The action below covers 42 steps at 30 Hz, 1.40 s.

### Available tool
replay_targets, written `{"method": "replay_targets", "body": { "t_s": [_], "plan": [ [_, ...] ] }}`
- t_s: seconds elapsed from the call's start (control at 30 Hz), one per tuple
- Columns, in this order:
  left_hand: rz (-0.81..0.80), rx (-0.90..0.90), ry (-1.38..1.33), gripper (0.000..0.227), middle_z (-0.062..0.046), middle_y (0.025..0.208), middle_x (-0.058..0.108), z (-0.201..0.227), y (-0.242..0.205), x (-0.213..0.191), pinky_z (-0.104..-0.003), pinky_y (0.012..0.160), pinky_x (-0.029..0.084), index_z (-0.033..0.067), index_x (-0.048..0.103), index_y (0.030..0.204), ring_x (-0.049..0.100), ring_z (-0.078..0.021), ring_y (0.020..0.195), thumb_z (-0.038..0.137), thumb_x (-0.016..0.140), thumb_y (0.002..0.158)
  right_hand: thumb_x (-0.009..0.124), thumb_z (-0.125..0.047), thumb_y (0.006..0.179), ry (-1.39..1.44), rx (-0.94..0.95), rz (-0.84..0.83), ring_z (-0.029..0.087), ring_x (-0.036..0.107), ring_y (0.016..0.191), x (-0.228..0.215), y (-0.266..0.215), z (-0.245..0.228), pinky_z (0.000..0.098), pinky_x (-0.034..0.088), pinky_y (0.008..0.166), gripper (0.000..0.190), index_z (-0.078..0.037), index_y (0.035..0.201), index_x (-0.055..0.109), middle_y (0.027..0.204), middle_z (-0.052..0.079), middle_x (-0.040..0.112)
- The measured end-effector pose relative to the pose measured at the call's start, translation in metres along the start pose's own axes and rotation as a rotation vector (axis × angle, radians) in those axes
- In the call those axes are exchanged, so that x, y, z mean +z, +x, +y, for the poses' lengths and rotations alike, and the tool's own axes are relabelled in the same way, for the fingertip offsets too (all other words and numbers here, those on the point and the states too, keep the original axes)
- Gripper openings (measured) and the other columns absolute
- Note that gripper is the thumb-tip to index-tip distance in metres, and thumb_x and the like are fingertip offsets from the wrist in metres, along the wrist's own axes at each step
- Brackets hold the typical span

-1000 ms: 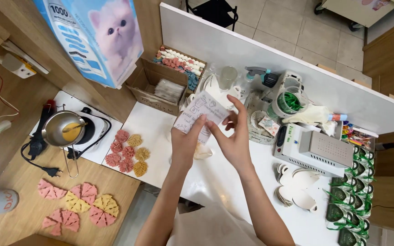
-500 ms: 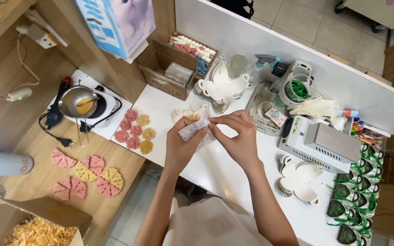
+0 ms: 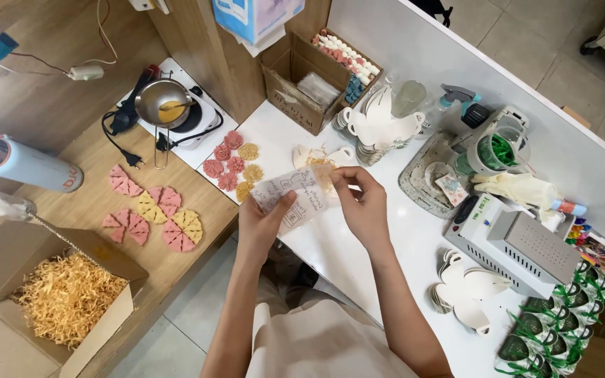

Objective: The person is preparing gift boxes by folding paper, adding decorative elements, and filling them with packing material.

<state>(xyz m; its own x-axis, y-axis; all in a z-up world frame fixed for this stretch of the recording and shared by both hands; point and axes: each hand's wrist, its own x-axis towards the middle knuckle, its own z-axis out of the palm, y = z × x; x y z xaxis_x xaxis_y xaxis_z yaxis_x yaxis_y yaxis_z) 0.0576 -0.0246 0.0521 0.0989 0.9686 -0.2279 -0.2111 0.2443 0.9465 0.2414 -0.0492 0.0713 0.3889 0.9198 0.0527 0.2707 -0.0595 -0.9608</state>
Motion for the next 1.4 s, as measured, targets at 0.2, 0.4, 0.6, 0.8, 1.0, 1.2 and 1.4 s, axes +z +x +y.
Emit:
{"method": "replay_targets", "body": {
  "t_s": [0.2, 0.4, 0.6, 0.8, 1.0, 1.2, 1.4],
  "plan": [
    [0.526, 0.711, 0.661, 0.063, -0.023, 0.133, 0.038, -0.044, 0.004, 0.009, -0.049, 0.113, 0.033, -0.0069, 0.039, 0.131, 0.037, -0.0338, 0.134, 0.024, 0.080, 0.094, 0.055, -0.005, 0.104, 0.186, -0.033, -0.092, 0.013, 0.075, 0.094, 0.031, -0.012, -0.002, 0.0290, 0.063, 0.088, 0.008, 0.002, 0.105, 0.056, 0.102, 0.009, 0.076],
    [0.374, 0.669, 0.802, 0.042, -0.027, 0.145, 0.031, -0.014, -0.004, 0.009, -0.060, 0.111, 0.022, 0.0055, 0.056, 0.122, 0.028, -0.0453, 0.139, 0.029, 0.076, 0.094, 0.062, 0.001, 0.095, 0.087, -0.143, -0.139, 0.014, 0.074, 0.092, 0.056, -0.013, -0.022, 0.0292, 0.060, 0.087, 0.034, -0.002, 0.126, 0.051, 0.097, 0.009, 0.076],
    [0.258, 0.624, 0.837, 0.024, -0.023, 0.147, 0.036, -0.040, 0.016, -0.013, -0.055, 0.116, 0.029, 0.0099, 0.057, 0.122, 0.034, -0.0421, 0.139, 0.024, 0.066, 0.105, 0.059, 0.003, 0.095, 0.024, -0.104, -0.199, 0.015, 0.076, 0.103, 0.064, -0.010, -0.016, 0.0307, 0.062, 0.095, 0.038, -0.004, 0.133, 0.055, 0.103, 0.007, 0.075],
    [0.094, 0.623, 0.532, 0.046, -0.026, 0.148, 0.034, -0.034, 0.027, -0.009, -0.048, 0.111, 0.037, -0.0030, 0.043, 0.143, 0.039, -0.0417, 0.136, 0.014, 0.060, 0.104, 0.065, -0.001, 0.093, -0.088, -0.112, -0.152, 0.015, 0.074, 0.099, 0.066, -0.003, -0.021, 0.0296, 0.063, 0.093, 0.024, 0.000, 0.117, 0.066, 0.110, 0.007, 0.073],
    [-0.170, 0.305, 0.336, 0.035, -0.019, 0.125, 0.063, -0.042, 0.044, -0.001, -0.037, 0.080, 0.058, -0.0004, 0.046, 0.137, 0.070, -0.0260, 0.103, 0.013, 0.057, 0.106, 0.068, -0.007, 0.095, -0.167, 0.160, -0.110, 0.017, 0.074, 0.078, 0.058, 0.003, -0.023, 0.0321, 0.060, 0.071, 0.016, -0.002, 0.109, 0.070, 0.101, 0.009, 0.075],
    [-0.252, 0.266, 0.185, 0.062, -0.018, 0.125, 0.061, -0.027, 0.047, 0.019, -0.032, 0.077, 0.055, 0.0042, 0.024, 0.151, 0.070, -0.0227, 0.099, 0.002, 0.050, 0.095, 0.065, -0.001, 0.093, -0.107, 0.099, 0.002, 0.015, 0.075, 0.079, 0.049, 0.005, -0.007, 0.0296, 0.062, 0.072, 0.013, 0.001, 0.105, 0.067, 0.103, 0.009, 0.072],
    [-0.399, 0.120, 0.220, 0.028, -0.019, 0.128, 0.064, -0.055, 0.076, 0.042, -0.036, 0.082, 0.058, 0.0037, 0.049, 0.133, 0.073, -0.0244, 0.101, 0.008, 0.055, 0.106, 0.067, 0.011, 0.080, -0.208, -0.098, 0.132, 0.022, 0.068, 0.078, 0.037, 0.006, -0.007, 0.0313, 0.063, 0.075, 0.027, 0.002, 0.106, 0.068, 0.094, 0.013, 0.063]
  ]
}}
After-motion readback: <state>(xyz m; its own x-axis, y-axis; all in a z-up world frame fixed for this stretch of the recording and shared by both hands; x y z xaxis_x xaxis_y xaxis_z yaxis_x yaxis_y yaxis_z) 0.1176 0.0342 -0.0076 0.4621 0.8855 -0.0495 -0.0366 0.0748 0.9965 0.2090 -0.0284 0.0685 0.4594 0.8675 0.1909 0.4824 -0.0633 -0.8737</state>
